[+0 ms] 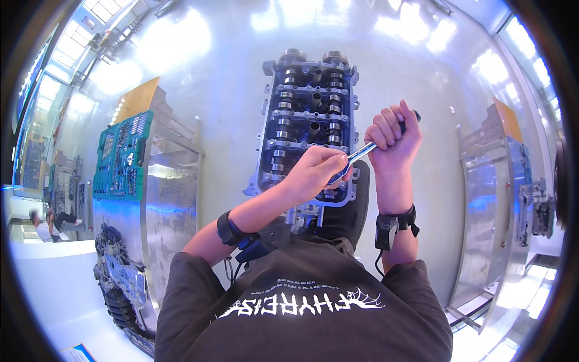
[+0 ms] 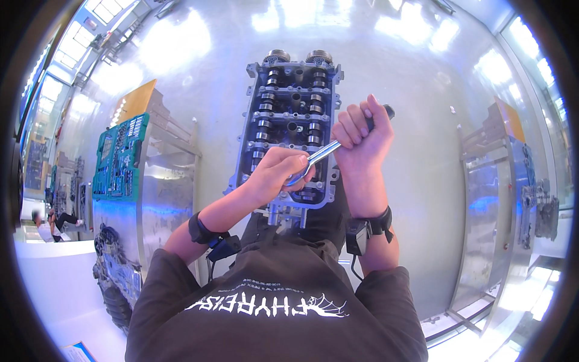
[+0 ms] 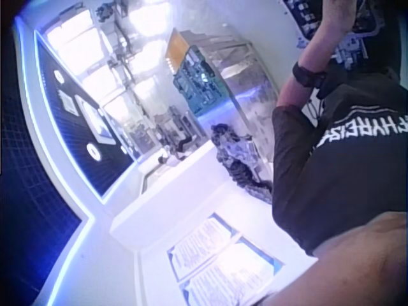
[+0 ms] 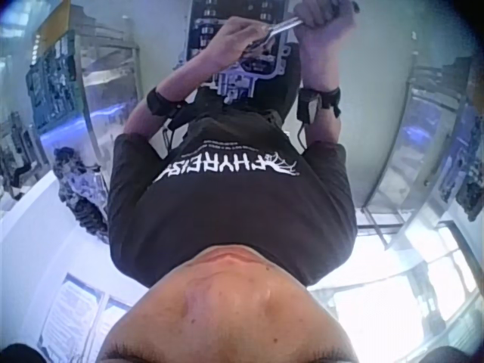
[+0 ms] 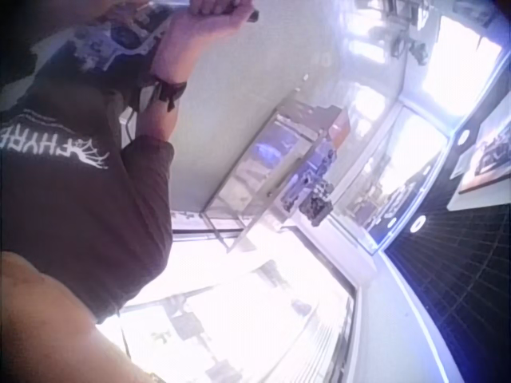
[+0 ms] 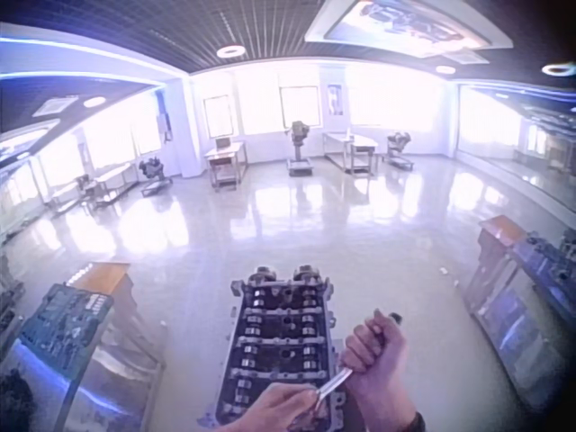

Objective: Using a socket wrench to tighten bolts on an engine cylinder head.

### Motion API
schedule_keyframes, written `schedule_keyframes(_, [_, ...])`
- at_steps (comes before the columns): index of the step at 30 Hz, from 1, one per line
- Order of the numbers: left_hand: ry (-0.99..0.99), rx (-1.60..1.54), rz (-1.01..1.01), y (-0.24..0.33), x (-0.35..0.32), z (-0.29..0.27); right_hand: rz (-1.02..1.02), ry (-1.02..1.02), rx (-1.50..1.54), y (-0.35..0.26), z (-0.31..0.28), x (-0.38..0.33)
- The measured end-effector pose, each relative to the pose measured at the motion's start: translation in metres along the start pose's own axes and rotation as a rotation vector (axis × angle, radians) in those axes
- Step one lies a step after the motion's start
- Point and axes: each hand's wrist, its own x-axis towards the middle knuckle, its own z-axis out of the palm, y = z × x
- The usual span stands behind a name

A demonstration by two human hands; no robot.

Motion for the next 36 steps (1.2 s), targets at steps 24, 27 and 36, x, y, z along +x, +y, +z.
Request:
schedule_keyframes(24, [0.066,-0.2,0.096,-0.04,-0.002,-0.013,0.719,-0.095,0.057,0.041,-0.012,0.074])
schedule_keyframes(27, [0.047,-0.354,0.07,-0.035,0.005,-0.023,0.501,-0.091,0.032,0.021,-0.021,0.055])
schedule_keyframes(36, [0.039,-0.194,0.149,-0.034,0.004,-0.038,-0.219,-0.135,-0.365,0.017,0.005,-0.052])
